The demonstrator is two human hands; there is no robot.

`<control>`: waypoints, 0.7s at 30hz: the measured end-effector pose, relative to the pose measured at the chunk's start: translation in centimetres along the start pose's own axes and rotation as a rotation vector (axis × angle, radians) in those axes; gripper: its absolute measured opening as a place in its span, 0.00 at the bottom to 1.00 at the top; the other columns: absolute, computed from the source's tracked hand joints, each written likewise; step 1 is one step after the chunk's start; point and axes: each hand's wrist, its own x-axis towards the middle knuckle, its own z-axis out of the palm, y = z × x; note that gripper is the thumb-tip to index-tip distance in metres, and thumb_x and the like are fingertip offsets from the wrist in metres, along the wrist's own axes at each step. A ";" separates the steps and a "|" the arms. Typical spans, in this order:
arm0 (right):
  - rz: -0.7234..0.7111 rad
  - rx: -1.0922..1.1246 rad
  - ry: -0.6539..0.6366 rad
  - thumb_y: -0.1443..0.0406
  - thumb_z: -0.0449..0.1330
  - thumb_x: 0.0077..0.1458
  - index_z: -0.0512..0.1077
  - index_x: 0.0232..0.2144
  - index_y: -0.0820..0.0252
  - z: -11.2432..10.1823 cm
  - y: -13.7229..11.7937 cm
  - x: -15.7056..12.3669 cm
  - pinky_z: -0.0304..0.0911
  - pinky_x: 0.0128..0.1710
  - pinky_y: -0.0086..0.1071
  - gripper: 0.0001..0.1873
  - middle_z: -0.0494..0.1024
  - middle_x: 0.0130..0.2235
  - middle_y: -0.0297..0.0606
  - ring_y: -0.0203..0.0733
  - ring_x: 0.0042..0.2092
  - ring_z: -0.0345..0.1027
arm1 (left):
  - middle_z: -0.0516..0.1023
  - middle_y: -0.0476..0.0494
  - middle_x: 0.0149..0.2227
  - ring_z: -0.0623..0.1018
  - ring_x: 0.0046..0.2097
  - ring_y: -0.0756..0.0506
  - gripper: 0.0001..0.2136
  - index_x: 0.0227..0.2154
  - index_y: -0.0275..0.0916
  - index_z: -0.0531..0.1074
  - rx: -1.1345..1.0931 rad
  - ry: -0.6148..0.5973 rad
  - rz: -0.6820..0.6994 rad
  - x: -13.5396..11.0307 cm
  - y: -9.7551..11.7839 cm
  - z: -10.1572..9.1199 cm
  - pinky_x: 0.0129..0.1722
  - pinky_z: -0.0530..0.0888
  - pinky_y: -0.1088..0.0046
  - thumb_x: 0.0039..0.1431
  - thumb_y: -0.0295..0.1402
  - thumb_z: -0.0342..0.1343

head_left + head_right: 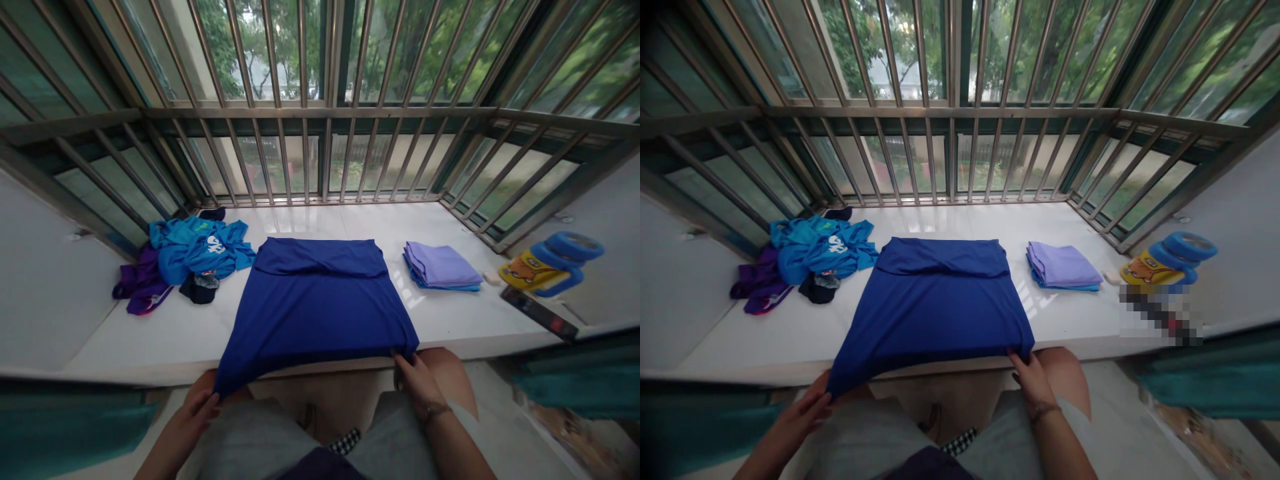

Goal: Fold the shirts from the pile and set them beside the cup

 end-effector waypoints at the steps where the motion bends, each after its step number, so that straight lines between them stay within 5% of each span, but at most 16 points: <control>1: 0.046 0.007 -0.015 0.43 0.68 0.47 0.81 0.40 0.57 0.4 0.1 0.0 0.78 0.37 0.45 0.28 0.85 0.31 0.44 0.61 0.41 0.84 | 0.86 0.36 0.35 0.89 0.42 0.29 0.31 0.37 0.41 0.81 0.044 -0.007 0.021 0.3 0.0 -0.1 0.43 0.86 0.53 0.45 0.66 0.66; 6: 0.168 0.059 -0.052 0.43 0.70 0.43 0.82 0.38 0.60 0.0 1.4 -0.6 0.78 0.40 0.46 0.30 0.86 0.33 0.44 0.60 0.39 0.83 | 0.87 0.37 0.41 0.87 0.48 0.31 0.32 0.41 0.42 0.81 0.054 0.015 0.103 0.4 0.7 1.0 0.43 0.86 0.57 0.53 0.67 0.61; 9: 0.162 0.138 -0.061 0.43 0.73 0.41 0.83 0.42 0.59 -1.5 1.8 -1.3 0.79 0.48 0.48 0.32 0.89 0.41 0.45 0.63 0.47 0.84 | 0.87 0.35 0.50 0.86 0.55 0.30 0.29 0.47 0.42 0.79 -0.054 0.083 0.110 0.6 1.4 2.1 0.50 0.85 0.56 0.54 0.62 0.63; 13: 0.129 0.147 -0.136 0.43 0.74 0.46 0.85 0.41 0.55 -4.1 0.6 -2.6 0.75 0.62 0.50 0.27 0.89 0.47 0.44 0.65 0.57 0.81 | 0.88 0.37 0.48 0.85 0.57 0.30 0.28 0.45 0.41 0.77 -0.081 0.116 0.093 1.8 2.3 2.7 0.58 0.81 0.55 0.52 0.59 0.66; 17: 0.132 0.130 -0.086 0.41 0.73 0.48 0.86 0.45 0.55 -6.0 -1.8 -4.3 0.74 0.63 0.51 0.30 0.89 0.49 0.44 0.65 0.59 0.80 | 0.88 0.44 0.38 0.87 0.50 0.33 0.29 0.39 0.43 0.78 -0.171 0.045 0.063 2.0 3.1 2.0 0.52 0.84 0.59 0.46 0.63 0.67; 21: 0.092 0.196 -0.020 0.42 0.74 0.49 0.83 0.56 0.55 -7.3 -4.1 -6.0 0.73 0.64 0.52 0.38 0.88 0.52 0.43 0.64 0.61 0.79 | 0.88 0.46 0.39 0.87 0.46 0.37 0.28 0.42 0.43 0.79 -0.299 0.028 0.005 0.4 3.5 -0.1 0.45 0.85 0.65 0.49 0.61 0.69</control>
